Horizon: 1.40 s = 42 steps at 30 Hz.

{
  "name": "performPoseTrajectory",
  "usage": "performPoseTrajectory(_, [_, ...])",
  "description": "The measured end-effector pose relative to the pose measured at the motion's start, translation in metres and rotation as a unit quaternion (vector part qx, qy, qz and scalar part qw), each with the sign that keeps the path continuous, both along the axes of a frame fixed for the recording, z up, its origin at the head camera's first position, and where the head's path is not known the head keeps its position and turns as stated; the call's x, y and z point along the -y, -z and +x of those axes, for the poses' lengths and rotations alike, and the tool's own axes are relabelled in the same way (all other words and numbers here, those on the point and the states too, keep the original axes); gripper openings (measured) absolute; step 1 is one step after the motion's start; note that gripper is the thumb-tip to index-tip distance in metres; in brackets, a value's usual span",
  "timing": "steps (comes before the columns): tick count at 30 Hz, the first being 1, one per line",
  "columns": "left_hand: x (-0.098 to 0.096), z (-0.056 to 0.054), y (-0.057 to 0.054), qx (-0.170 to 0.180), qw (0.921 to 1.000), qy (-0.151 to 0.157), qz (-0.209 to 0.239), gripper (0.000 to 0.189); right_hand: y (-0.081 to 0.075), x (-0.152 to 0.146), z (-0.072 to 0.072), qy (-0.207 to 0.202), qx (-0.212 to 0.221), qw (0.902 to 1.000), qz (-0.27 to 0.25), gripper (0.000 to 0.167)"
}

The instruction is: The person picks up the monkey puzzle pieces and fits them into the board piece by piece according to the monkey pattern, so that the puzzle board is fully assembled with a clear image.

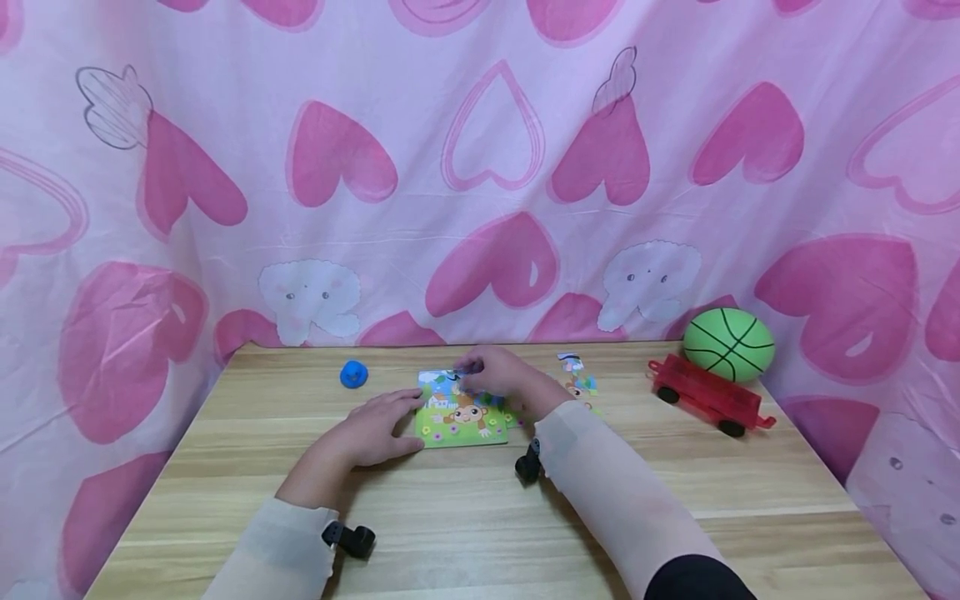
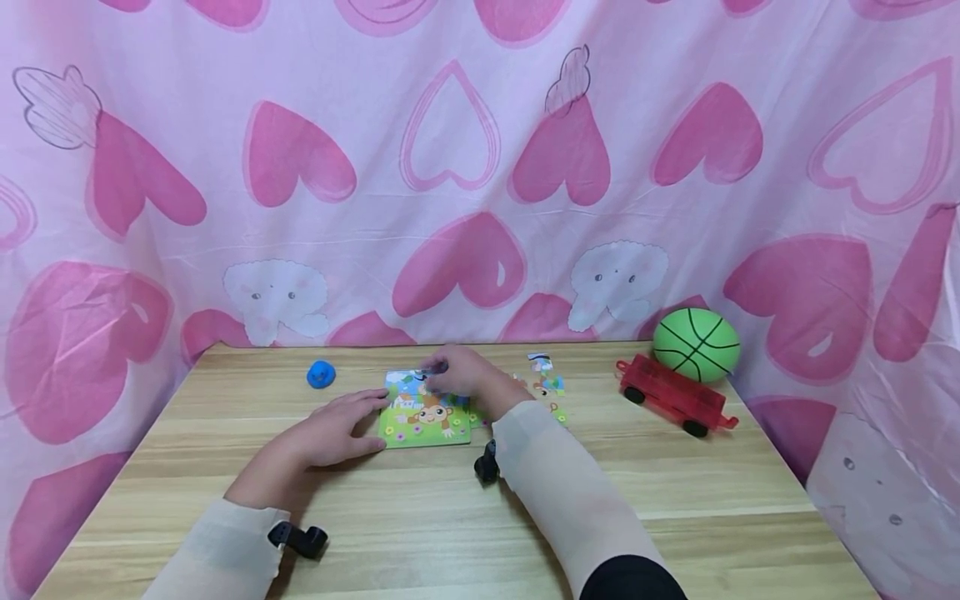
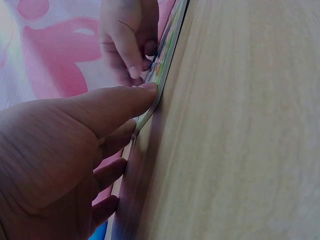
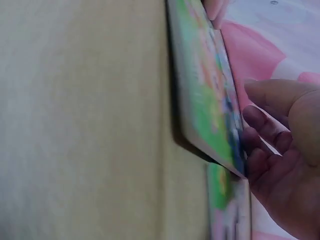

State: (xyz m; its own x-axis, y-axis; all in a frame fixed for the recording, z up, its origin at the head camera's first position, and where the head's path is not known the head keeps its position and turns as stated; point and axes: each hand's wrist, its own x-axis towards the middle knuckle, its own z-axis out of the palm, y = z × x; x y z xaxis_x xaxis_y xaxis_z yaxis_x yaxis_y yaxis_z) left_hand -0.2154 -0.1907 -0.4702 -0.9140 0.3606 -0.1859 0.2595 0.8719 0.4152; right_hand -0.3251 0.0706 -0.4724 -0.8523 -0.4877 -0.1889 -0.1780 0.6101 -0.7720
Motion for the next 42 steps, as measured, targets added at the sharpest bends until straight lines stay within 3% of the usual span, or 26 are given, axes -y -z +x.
performPoseTrajectory(9, [-0.001, 0.0, 0.001, -0.004, 1.0, -0.005, -0.004, 0.075, -0.02, -0.042, -0.002, -0.001, -0.067, 0.9976, -0.014, 0.041])
performPoseTrajectory(16, [0.0, 0.0, 0.002, -0.006, 1.0, -0.004, -0.002, 0.075, -0.027, -0.083, -0.002, 0.052, -0.076, 0.9957, -0.014, 0.044])
performPoseTrajectory(24, [0.0, 0.0, 0.002, -0.005, 1.0, -0.003, 0.002, 0.075, -0.021, -0.128, -0.001, 0.1, -0.048, 0.9934, -0.028, 0.043])
performPoseTrajectory(31, [0.0, 0.0, 0.002, -0.002, 1.0, -0.005, 0.001, 0.074, -0.01, -0.161, -0.012, 0.141, -0.036, 0.9893, -0.017, 0.046])
performPoseTrajectory(37, [0.001, -0.001, 0.005, -0.002, 1.0, -0.004, 0.0, 0.074, -0.004, -0.173, -0.021, 0.14, -0.065, 0.9879, 0.018, 0.046])
performPoseTrajectory(42, [0.0, -0.002, 0.006, -0.001, 1.0, -0.008, 0.001, 0.075, -0.001, -0.175, -0.022, 0.141, -0.047, 0.9888, 0.018, 0.048])
